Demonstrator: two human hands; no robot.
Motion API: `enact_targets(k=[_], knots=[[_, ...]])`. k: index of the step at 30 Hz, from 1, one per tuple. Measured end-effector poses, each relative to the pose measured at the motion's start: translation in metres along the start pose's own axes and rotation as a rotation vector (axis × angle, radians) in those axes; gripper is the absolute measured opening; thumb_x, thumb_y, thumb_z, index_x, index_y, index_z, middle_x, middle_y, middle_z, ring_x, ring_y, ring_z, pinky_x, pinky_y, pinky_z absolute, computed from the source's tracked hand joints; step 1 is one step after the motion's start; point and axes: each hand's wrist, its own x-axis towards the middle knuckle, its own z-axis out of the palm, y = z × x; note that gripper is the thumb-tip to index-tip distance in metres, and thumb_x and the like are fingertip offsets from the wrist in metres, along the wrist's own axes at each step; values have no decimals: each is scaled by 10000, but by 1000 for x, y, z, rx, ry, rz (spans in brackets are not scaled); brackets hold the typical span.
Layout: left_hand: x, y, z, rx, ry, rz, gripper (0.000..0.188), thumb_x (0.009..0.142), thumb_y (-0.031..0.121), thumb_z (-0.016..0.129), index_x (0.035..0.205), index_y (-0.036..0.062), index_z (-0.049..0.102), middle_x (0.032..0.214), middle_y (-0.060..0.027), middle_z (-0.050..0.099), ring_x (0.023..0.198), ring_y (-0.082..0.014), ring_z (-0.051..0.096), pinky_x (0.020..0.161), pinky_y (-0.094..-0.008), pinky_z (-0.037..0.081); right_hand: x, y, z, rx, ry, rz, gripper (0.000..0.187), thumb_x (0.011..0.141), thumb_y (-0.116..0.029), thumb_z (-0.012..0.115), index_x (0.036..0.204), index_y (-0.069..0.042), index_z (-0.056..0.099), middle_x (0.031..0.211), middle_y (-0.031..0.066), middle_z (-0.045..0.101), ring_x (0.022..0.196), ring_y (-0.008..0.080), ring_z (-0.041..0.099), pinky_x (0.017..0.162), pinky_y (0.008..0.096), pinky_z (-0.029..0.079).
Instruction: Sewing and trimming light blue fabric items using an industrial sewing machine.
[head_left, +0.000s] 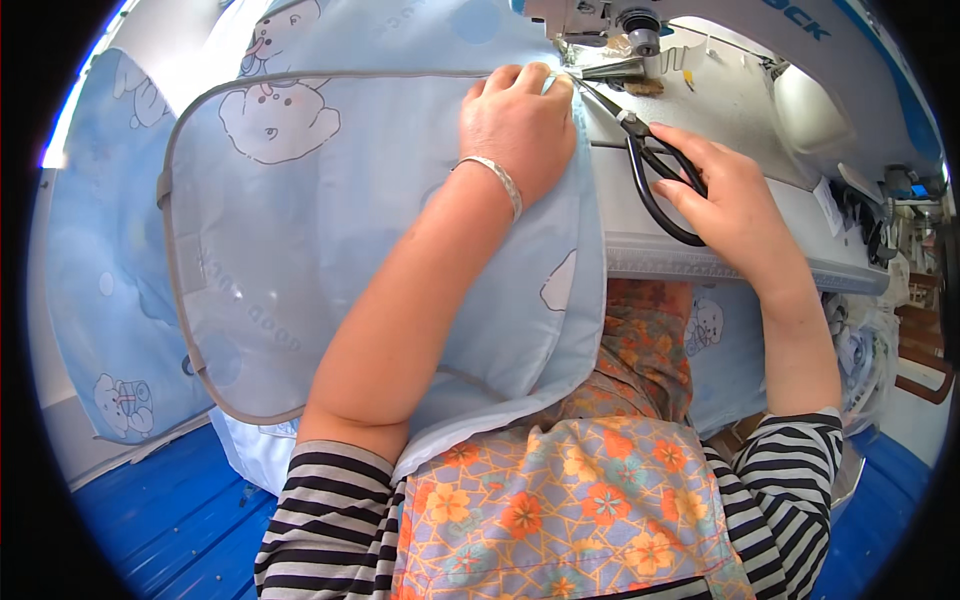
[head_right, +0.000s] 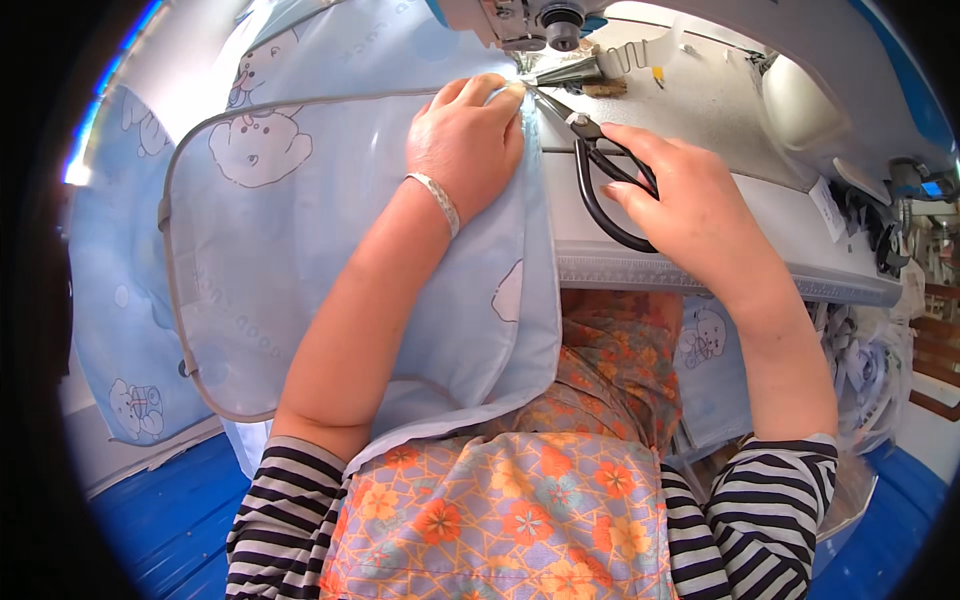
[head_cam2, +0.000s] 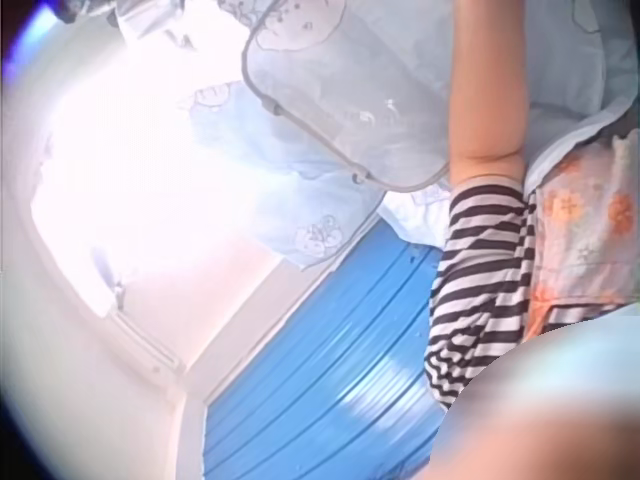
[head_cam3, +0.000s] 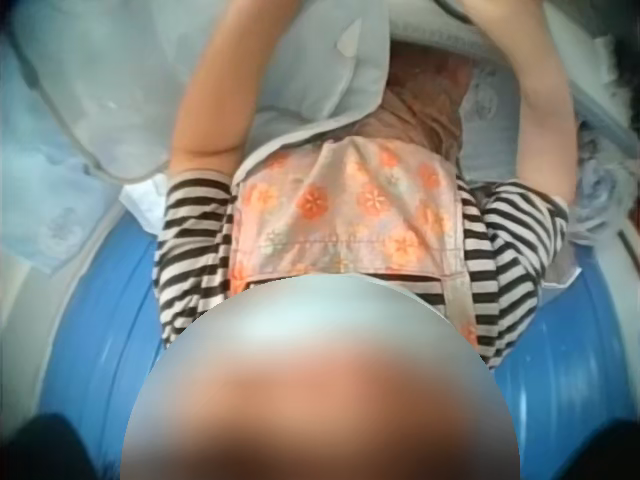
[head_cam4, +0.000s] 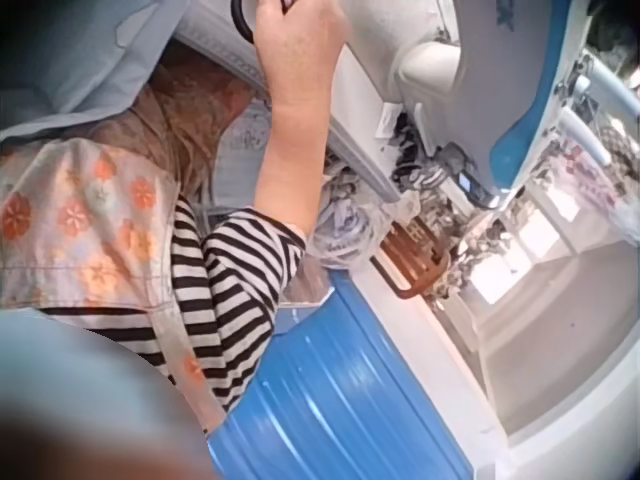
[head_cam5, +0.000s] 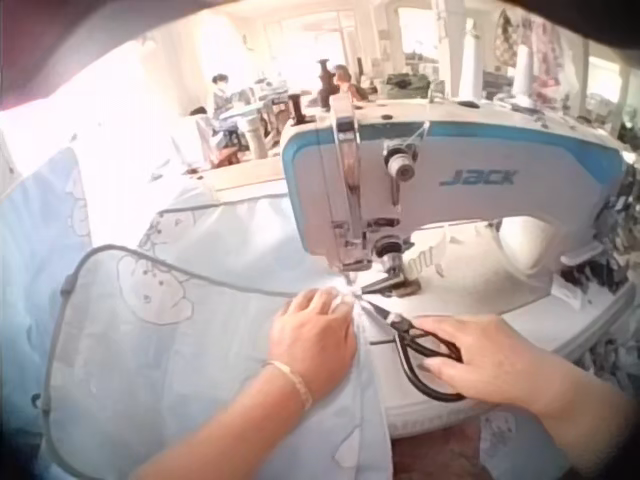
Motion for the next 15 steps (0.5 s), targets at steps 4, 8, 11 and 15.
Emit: enact_targets(k=[4,8,11,15], knots=[[0,-1,3,-13,46,17,176,806,180,631,952,103,693,1082,-60,647,1074,-279,596,886,-461,486,2,3,8,-73,13,-8,432,864,-65,617,1292,-19,580,977,182,690,819,237,651,785,336,499],[1,-1,4,-16,19,12,172,806,174,631,949,103,694,1077,-60,647,1065,-288,596,877,-463,489,2,-2,8,-182,-32,48,427,884,-106,600,1301,-24,577,1041,227,686,866,309,668,827,341,500],[2,-1,7,-14,19,22,171,807,172,629,950,103,694,1081,-60,647,1062,-289,595,873,-465,489,4,12,12,-248,12,-64,425,888,-121,596,1302,-27,580,1056,217,691,870,329,668,825,343,499],[4,-4,14,-26,34,19,170,817,174,624,958,106,693,1080,-59,646,1062,-286,592,874,-465,487,14,20,5,-123,-7,-46,421,889,-107,589,1304,-36,589,910,143,716,761,236,653,723,326,486]])
